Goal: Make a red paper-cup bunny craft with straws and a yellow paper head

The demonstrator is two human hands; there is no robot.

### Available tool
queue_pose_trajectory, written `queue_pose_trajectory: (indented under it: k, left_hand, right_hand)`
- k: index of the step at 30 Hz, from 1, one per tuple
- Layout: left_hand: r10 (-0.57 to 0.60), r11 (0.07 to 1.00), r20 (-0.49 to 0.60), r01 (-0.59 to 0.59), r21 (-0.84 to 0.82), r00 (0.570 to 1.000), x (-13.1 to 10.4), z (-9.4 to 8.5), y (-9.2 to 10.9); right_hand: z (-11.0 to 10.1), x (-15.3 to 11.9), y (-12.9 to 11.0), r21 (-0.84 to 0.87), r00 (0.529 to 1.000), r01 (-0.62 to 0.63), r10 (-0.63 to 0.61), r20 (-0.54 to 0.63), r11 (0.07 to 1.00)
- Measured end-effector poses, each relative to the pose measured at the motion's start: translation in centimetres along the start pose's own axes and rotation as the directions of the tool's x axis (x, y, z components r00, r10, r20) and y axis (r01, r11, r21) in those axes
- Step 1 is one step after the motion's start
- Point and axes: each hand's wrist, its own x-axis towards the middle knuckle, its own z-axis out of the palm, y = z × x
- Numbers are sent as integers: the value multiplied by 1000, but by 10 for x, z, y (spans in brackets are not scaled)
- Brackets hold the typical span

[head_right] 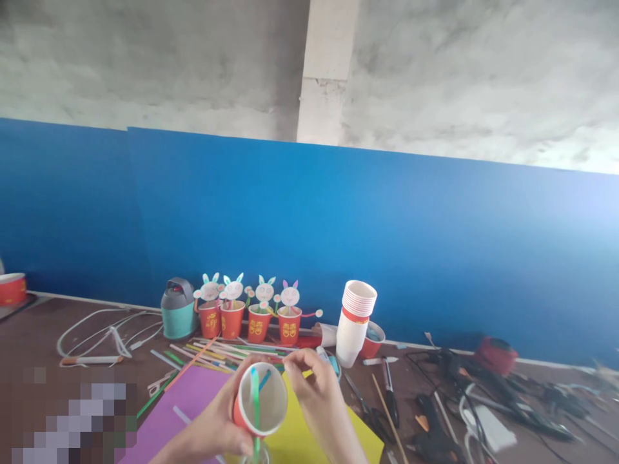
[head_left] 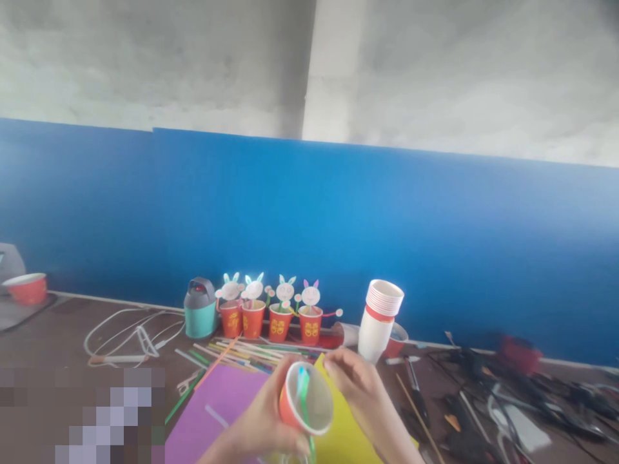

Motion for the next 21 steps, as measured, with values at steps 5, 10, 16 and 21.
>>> queue_pose_trajectory:
  k: [5,10,16,21]
  left_hand:
    - [93,788,-116,-2,615,989,2,8,11]
    - [91,627,-147,58,777,985,2,14,11]
    - [178,659,-152,-3,752,972,2,10,2]
    - [215,732,-153,-56,679,965,-1,7,0]
  right_hand:
    - [1,-3,1,-111,1000,-8,8,-1,994]
    - [20,2,17,4,996,-79,79,-37,997]
    - [32,7,27,238,991,-129,119,54,963]
    - [36,5,21,311,994,-91,106,-31,946]
